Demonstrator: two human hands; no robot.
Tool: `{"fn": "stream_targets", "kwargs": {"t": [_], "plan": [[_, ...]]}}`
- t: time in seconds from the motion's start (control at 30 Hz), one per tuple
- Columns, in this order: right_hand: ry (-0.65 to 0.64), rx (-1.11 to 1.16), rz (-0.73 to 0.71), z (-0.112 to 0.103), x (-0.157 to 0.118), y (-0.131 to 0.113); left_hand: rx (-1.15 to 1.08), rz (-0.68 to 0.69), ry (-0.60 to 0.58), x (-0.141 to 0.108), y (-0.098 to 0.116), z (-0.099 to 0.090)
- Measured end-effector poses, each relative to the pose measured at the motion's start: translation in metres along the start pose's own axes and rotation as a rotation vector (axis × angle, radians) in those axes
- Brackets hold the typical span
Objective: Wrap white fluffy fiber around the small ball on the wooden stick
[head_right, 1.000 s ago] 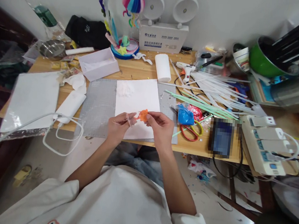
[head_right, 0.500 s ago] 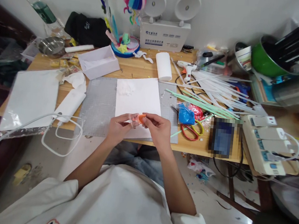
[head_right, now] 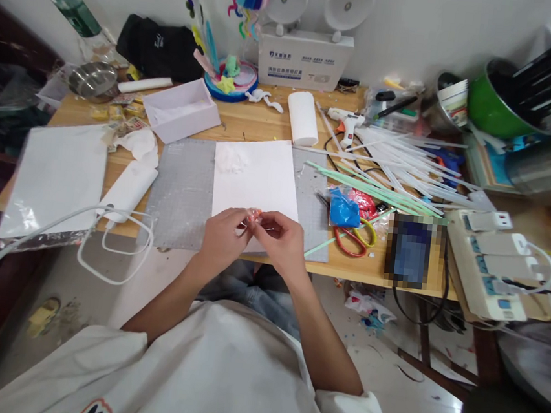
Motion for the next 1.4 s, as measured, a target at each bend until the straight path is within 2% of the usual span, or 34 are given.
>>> {"fn": "stream_targets", "kwargs": {"t": [0.07, 0.13, 0.2, 0.33, 0.47, 0.67, 0.77, 0.9, 0.97, 1.1, 1.23, 1.4], "plan": [[0.023, -0.051, 0.033, 0.001, 0.0, 0.004, 0.147, 0.019, -0.061, 0.0, 0.005, 0.005], [0.042, -0.12, 0.048, 0.001, -0.002, 0.005, 0.193, 0.026, -0.124, 0.001, 0.009, 0.007], [0.08, -0.187, 0.017, -0.004, -0.004, 0.0, 0.11, 0.038, -0.188, 0.001, 0.014, 0.006], [0.165, -0.34, -0.154, -0.013, -0.01, -0.024, -0.19, 0.011, -0.264, 0.0, 0.019, -0.001], [0.149, -0.424, -0.266, -0.007, -0.013, -0.037, -0.312, -0.101, -0.12, -0.001, 0.005, -0.013], [0.185, -0.463, -0.322, -0.009, -0.015, -0.038, -0.398, -0.195, 0.115, -0.008, -0.012, -0.023], [0.158, -0.447, -0.352, -0.009, -0.015, -0.039, -0.581, -0.318, 0.073, -0.006, -0.025, -0.014], [0.049, -0.482, -0.44, -0.002, -0.016, -0.049, -0.808, -0.414, -0.167, 0.0, -0.025, 0.005], [0.002, -0.534, -0.516, 0.003, -0.018, -0.057, -0.897, -0.439, -0.236, 0.001, -0.023, 0.008], [0.0, -0.635, -0.659, 0.007, -0.023, -0.065, -1.001, -0.516, -0.188, 0.002, -0.028, 0.008], [0.146, -0.753, -0.713, 0.004, -0.026, -0.065, -1.038, -0.579, -0.106, -0.002, -0.031, 0.012], [0.294, -0.832, -0.691, 0.005, -0.028, -0.068, -1.146, -0.653, 0.051, -0.008, -0.03, 0.015]]}}
Point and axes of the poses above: each hand's wrist, its own x-axis towards the middle knuckle, its own z-axis out of the palm, y = z × x, the point moved 10 cm from there along x, towards the middle knuckle, and after that the axes turned 1 degree about -z, right-handed, at the moved point
